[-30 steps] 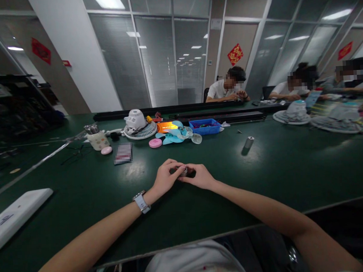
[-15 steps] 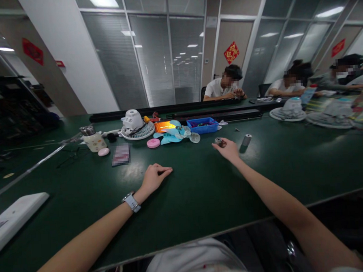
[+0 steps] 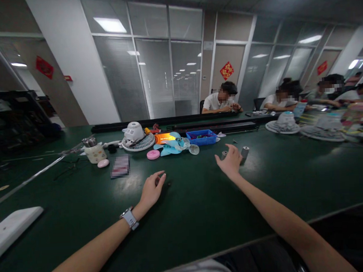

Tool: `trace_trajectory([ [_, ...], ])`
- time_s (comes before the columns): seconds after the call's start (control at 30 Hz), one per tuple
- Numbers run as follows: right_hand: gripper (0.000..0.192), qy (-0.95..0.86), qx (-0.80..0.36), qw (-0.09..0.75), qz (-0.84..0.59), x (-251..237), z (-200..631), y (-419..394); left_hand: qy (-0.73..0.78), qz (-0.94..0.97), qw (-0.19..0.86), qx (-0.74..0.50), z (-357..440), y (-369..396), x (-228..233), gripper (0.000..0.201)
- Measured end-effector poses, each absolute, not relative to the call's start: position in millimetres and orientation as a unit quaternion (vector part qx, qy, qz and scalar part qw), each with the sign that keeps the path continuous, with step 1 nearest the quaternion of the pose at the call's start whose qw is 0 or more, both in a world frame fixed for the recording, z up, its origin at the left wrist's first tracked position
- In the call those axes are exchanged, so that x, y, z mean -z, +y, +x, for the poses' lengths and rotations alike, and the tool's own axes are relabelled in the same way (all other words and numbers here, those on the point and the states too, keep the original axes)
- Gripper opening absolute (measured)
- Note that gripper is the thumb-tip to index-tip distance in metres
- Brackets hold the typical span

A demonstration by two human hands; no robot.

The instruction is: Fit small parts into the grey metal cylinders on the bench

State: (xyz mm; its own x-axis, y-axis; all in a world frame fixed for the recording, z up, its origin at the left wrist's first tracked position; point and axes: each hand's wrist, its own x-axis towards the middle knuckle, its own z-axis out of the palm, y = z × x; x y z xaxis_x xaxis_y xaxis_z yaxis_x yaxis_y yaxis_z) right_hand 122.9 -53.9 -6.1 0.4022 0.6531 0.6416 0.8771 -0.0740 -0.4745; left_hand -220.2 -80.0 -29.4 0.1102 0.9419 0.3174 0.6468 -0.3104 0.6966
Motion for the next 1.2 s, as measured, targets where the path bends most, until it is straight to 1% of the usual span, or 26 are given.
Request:
trace_trajectory([
  [0.03, 0.058, -0.587, 0.144, 0.432, -0.669, 4, 105, -62, 0.561, 0.699, 0.204, -0.394, -220, -79, 30, 0.055],
  [0.1, 0.046, -0.731, 0.089, 0.392, -0.551, 3, 67, -79, 0.569, 0.67, 0.217, -0.424, -219, -78, 32, 0.054],
  [0.17, 0.046, -0.847, 0.002, 0.308, -0.434, 7, 31, -95, 0.567, 0.656, 0.225, -0.445, -219, -77, 34, 0.051],
  [0.23, 0.048, -0.905, -0.059, 0.231, -0.352, 11, 3, -105, 0.561, 0.651, 0.229, -0.457, -219, -76, 36, 0.048],
  [0.27, 0.049, -0.917, -0.075, 0.207, -0.332, 13, -6, -108, 0.558, 0.65, 0.231, -0.461, -219, -75, 37, 0.047],
  [0.33, 0.046, -0.923, -0.092, 0.186, -0.324, 15, -17, -108, 0.556, 0.649, 0.233, -0.463, -219, -74, 38, 0.045],
  [0.47, 0.04, -0.919, -0.103, 0.192, -0.327, 16, -18, -103, 0.552, 0.654, 0.229, -0.464, -218, -73, 40, 0.045],
  [0.6, 0.03, -0.903, -0.102, 0.232, -0.347, 20, -17, -97, 0.556, 0.656, 0.231, -0.455, -218, -75, 38, 0.045],
  [0.67, 0.029, -0.893, -0.089, 0.251, -0.363, 20, -12, -94, 0.56, 0.657, 0.23, -0.449, -219, -76, 37, 0.044],
  [0.73, 0.03, -0.882, -0.05, 0.273, -0.381, 16, 2, -89, 0.562, 0.661, 0.227, -0.443, -219, -77, 36, 0.043],
  [0.8, 0.033, -0.862, 0.012, 0.3, -0.409, 6, 29, -83, 0.56, 0.666, 0.224, -0.439, -220, -77, 35, 0.042],
  [0.9, 0.034, -0.78, 0.115, 0.332, -0.519, -14, 85, -69, 0.561, 0.671, 0.223, -0.432, -220, -77, 35, 0.041],
  [0.97, 0.034, -0.704, 0.159, 0.331, -0.607, -23, 122, -60, 0.563, 0.673, 0.22, -0.425, -220, -77, 35, 0.04],
  [1.03, 0.034, -0.653, 0.169, 0.314, -0.668, -26, 149, -51, 0.565, 0.676, 0.218, -0.42, -220, -77, 36, 0.04],
  [1.2, 0.032, -0.632, 0.121, 0.28, -0.712, -15, 170, -43, 0.561, 0.682, 0.213, -0.418, -220, -77, 35, 0.038],
])
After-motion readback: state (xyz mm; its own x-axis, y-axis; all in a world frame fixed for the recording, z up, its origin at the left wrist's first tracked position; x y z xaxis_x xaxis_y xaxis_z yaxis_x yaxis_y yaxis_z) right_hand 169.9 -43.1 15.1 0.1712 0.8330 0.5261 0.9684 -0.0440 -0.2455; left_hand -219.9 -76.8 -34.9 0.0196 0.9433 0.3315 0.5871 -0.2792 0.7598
